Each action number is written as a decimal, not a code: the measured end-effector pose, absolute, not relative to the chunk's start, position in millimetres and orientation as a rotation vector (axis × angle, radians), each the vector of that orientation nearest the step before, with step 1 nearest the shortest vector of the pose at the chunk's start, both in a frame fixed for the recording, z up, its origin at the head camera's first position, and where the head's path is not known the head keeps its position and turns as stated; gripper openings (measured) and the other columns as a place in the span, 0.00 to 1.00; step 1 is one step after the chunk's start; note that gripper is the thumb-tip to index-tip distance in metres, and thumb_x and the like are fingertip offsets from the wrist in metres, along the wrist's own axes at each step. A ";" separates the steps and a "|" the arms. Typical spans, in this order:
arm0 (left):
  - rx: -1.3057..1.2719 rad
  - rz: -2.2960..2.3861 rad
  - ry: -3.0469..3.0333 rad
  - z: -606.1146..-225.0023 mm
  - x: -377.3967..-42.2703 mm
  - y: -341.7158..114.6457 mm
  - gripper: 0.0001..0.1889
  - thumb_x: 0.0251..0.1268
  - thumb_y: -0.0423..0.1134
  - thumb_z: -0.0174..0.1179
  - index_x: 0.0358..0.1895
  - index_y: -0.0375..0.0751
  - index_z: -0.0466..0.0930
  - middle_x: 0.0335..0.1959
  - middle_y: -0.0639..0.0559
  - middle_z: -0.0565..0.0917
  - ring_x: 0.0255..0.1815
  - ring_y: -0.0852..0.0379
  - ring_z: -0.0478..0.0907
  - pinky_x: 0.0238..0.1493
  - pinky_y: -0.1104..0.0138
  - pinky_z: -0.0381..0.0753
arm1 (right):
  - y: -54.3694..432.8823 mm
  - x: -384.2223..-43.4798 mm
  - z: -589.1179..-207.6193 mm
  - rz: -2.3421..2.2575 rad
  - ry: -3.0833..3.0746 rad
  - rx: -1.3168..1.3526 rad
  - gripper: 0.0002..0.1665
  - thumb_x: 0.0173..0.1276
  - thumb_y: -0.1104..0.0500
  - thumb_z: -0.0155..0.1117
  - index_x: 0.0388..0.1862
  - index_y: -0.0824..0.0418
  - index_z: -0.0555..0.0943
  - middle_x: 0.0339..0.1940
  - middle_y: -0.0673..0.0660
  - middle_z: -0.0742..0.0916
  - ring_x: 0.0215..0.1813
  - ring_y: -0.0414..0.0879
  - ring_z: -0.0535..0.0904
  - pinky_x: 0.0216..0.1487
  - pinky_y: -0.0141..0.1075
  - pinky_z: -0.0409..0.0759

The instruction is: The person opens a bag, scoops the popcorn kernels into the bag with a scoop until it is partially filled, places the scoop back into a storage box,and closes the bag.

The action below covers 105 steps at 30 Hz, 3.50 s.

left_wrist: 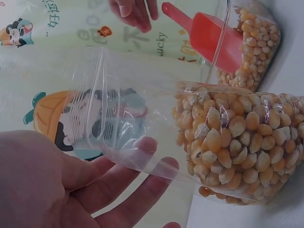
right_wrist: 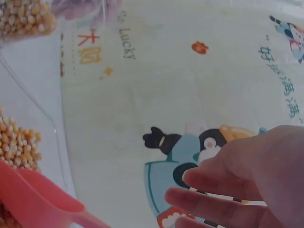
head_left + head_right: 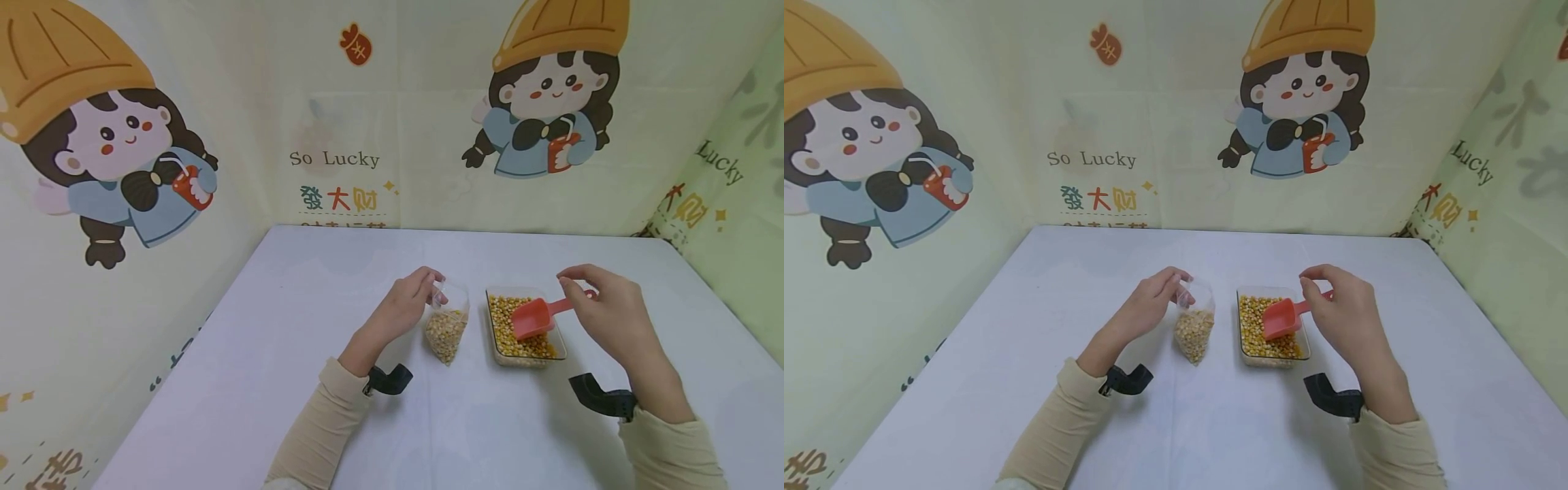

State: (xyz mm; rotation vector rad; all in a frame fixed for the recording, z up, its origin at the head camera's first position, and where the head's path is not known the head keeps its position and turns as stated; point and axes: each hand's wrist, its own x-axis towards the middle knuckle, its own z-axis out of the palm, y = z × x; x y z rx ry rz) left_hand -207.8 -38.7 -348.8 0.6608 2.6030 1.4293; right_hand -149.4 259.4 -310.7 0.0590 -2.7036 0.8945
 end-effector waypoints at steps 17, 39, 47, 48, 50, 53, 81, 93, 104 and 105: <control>0.712 1.341 2.590 -350.4 -207.8 -41.2 0.12 0.81 0.40 0.45 0.55 0.45 0.76 0.41 0.46 0.87 0.41 0.61 0.81 0.46 0.64 0.77 | 229.8 -141.6 -308.4 0.929 -2.645 0.269 0.14 0.76 0.56 0.56 0.51 0.62 0.83 0.54 0.66 0.85 0.60 0.62 0.76 0.53 0.59 0.79; 0.747 1.394 2.751 -352.2 -207.4 -35.3 0.08 0.77 0.44 0.51 0.46 0.46 0.76 0.33 0.56 0.84 0.36 0.62 0.80 0.38 0.68 0.78 | 187.4 -146.0 -327.8 1.002 -2.744 0.613 0.10 0.70 0.55 0.65 0.43 0.59 0.86 0.42 0.55 0.90 0.51 0.53 0.84 0.54 0.54 0.80; 0.743 1.412 2.824 -348.6 -204.1 -32.6 0.08 0.77 0.44 0.52 0.47 0.45 0.76 0.33 0.54 0.85 0.33 0.62 0.81 0.37 0.69 0.78 | 184.5 -146.7 -334.9 0.939 -2.847 0.622 0.21 0.65 0.44 0.70 0.43 0.60 0.86 0.42 0.53 0.90 0.51 0.52 0.84 0.52 0.51 0.82; 0.745 1.412 2.837 -348.2 -204.1 -32.5 0.08 0.77 0.44 0.52 0.46 0.44 0.76 0.33 0.53 0.85 0.33 0.61 0.81 0.37 0.69 0.78 | 184.0 -146.6 -335.1 0.928 -2.836 0.630 0.20 0.64 0.45 0.70 0.43 0.60 0.86 0.42 0.53 0.90 0.49 0.50 0.84 0.51 0.50 0.82; 0.745 1.416 2.850 -347.4 -204.0 -32.6 0.08 0.77 0.43 0.52 0.46 0.44 0.76 0.33 0.52 0.86 0.33 0.60 0.81 0.36 0.70 0.78 | 182.8 -146.5 -334.9 0.912 -2.810 0.653 0.16 0.64 0.49 0.71 0.41 0.60 0.86 0.39 0.52 0.90 0.44 0.47 0.84 0.47 0.46 0.83; 0.741 1.421 2.859 -345.7 -204.1 -34.0 0.08 0.77 0.43 0.52 0.46 0.43 0.76 0.33 0.51 0.87 0.33 0.59 0.82 0.36 0.69 0.78 | 180.5 -148.3 -334.0 0.853 -2.755 0.692 0.06 0.64 0.58 0.72 0.37 0.60 0.86 0.34 0.51 0.89 0.36 0.42 0.82 0.40 0.39 0.83; 0.813 1.193 2.816 -337.8 -203.1 -42.1 0.07 0.72 0.43 0.60 0.44 0.46 0.80 0.38 0.55 0.85 0.41 0.60 0.79 0.43 0.67 0.77 | 198.1 -169.3 -318.2 0.912 -2.766 0.519 0.06 0.69 0.64 0.65 0.40 0.65 0.86 0.39 0.61 0.90 0.43 0.55 0.86 0.46 0.51 0.84; 0.896 1.169 2.954 -337.8 -201.7 -43.6 0.05 0.66 0.43 0.65 0.38 0.47 0.84 0.31 0.58 0.86 0.35 0.63 0.80 0.37 0.70 0.76 | 201.6 -166.0 -320.2 0.917 -2.782 0.496 0.06 0.68 0.65 0.66 0.41 0.65 0.86 0.37 0.59 0.90 0.40 0.52 0.85 0.44 0.49 0.84; 0.896 1.170 2.910 -336.8 -203.8 -47.5 0.04 0.66 0.42 0.65 0.38 0.48 0.85 0.32 0.57 0.87 0.35 0.64 0.79 0.38 0.70 0.76 | 204.1 -164.5 -319.7 0.926 -2.783 0.535 0.04 0.66 0.65 0.67 0.39 0.64 0.86 0.36 0.58 0.90 0.37 0.48 0.84 0.43 0.46 0.84; 0.898 1.168 2.905 -337.6 -204.2 -47.5 0.04 0.67 0.42 0.64 0.39 0.48 0.85 0.33 0.57 0.87 0.35 0.64 0.79 0.38 0.70 0.76 | 204.2 -164.5 -320.0 0.927 -2.787 0.532 0.04 0.66 0.65 0.67 0.39 0.64 0.86 0.36 0.58 0.90 0.37 0.48 0.84 0.43 0.47 0.84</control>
